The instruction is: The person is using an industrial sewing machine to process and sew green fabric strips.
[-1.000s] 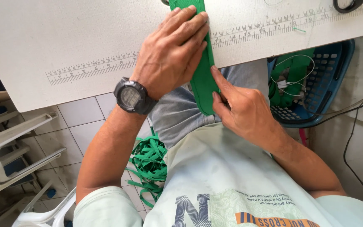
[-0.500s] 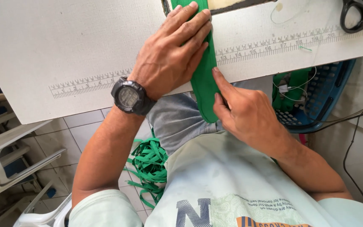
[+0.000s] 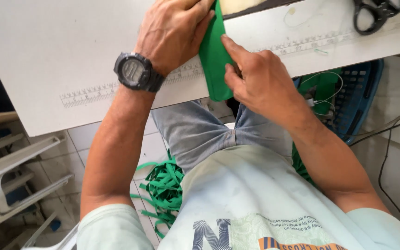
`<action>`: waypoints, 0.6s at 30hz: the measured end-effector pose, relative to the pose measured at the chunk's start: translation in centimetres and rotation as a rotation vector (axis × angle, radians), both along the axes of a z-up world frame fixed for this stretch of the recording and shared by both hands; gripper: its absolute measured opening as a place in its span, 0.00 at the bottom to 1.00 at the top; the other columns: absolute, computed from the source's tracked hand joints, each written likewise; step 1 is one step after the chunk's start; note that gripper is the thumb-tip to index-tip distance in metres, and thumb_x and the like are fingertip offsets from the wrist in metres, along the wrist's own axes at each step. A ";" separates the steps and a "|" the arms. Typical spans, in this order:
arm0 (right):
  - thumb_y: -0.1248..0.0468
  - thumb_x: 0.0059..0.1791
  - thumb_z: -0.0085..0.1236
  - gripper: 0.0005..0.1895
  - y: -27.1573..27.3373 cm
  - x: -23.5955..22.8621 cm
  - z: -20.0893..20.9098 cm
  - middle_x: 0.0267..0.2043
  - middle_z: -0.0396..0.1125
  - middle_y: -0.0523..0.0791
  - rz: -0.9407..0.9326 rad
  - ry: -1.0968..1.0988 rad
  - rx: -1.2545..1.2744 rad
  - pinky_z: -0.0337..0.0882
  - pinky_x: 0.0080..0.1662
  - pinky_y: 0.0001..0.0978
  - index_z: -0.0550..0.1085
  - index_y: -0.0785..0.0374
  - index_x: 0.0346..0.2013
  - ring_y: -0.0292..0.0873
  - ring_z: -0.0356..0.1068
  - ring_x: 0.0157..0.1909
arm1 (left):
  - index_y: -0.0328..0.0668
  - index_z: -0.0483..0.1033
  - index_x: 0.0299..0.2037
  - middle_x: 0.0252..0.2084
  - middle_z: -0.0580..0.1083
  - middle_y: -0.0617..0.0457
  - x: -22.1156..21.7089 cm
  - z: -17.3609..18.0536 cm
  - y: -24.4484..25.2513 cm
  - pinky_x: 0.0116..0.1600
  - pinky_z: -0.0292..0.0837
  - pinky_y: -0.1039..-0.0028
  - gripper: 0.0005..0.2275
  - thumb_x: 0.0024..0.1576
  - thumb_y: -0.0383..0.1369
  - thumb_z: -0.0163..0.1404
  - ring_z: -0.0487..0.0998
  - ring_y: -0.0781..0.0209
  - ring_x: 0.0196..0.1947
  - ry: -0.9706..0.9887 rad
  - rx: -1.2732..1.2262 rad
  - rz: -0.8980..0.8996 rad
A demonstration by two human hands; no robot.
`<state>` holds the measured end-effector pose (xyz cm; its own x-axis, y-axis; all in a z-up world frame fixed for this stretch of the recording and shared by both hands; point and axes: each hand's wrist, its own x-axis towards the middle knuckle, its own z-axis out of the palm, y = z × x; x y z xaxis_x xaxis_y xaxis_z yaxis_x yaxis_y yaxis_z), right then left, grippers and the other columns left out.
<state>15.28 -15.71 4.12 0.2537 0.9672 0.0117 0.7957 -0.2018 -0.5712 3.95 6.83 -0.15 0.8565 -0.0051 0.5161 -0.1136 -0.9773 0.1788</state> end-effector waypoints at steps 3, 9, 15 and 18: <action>0.71 0.60 0.56 0.30 -1.5 -0.9 0.6 0.21 0.66 0.47 -0.009 0.154 -0.008 0.66 0.30 0.48 0.64 0.77 0.78 0.48 0.65 0.21 | 0.35 0.73 0.64 0.45 0.79 0.42 -0.4 0.2 -2.5 0.39 0.71 0.53 0.10 0.77 0.28 0.44 0.78 0.38 0.36 0.006 0.001 0.038; 0.69 0.58 0.61 0.39 -6.4 -4.0 0.8 0.24 0.58 0.42 -0.089 0.353 -0.061 0.64 0.34 0.38 0.58 0.67 0.83 0.40 0.56 0.24 | 0.19 0.72 0.68 0.70 0.71 0.29 -2.7 0.5 -6.9 0.79 0.74 0.48 0.14 0.75 0.20 0.50 0.73 0.28 0.72 0.064 -0.196 -0.017; 0.70 0.61 0.64 0.37 -8.9 -4.7 -1.6 0.29 0.64 0.41 -0.097 0.190 0.058 0.68 0.36 0.38 0.60 0.63 0.83 0.42 0.56 0.26 | 0.23 0.72 0.70 0.72 0.70 0.32 -3.4 -0.1 -7.2 0.81 0.70 0.45 0.14 0.77 0.23 0.50 0.70 0.30 0.74 0.050 -0.201 -0.030; 0.70 0.60 0.63 0.35 -9.0 -4.8 -1.3 0.28 0.63 0.42 -0.081 0.202 0.033 0.68 0.36 0.40 0.62 0.62 0.82 0.43 0.58 0.25 | 0.24 0.74 0.70 0.71 0.71 0.33 -3.6 -0.7 -7.4 0.81 0.70 0.45 0.14 0.77 0.25 0.52 0.69 0.32 0.74 0.053 -0.184 -0.020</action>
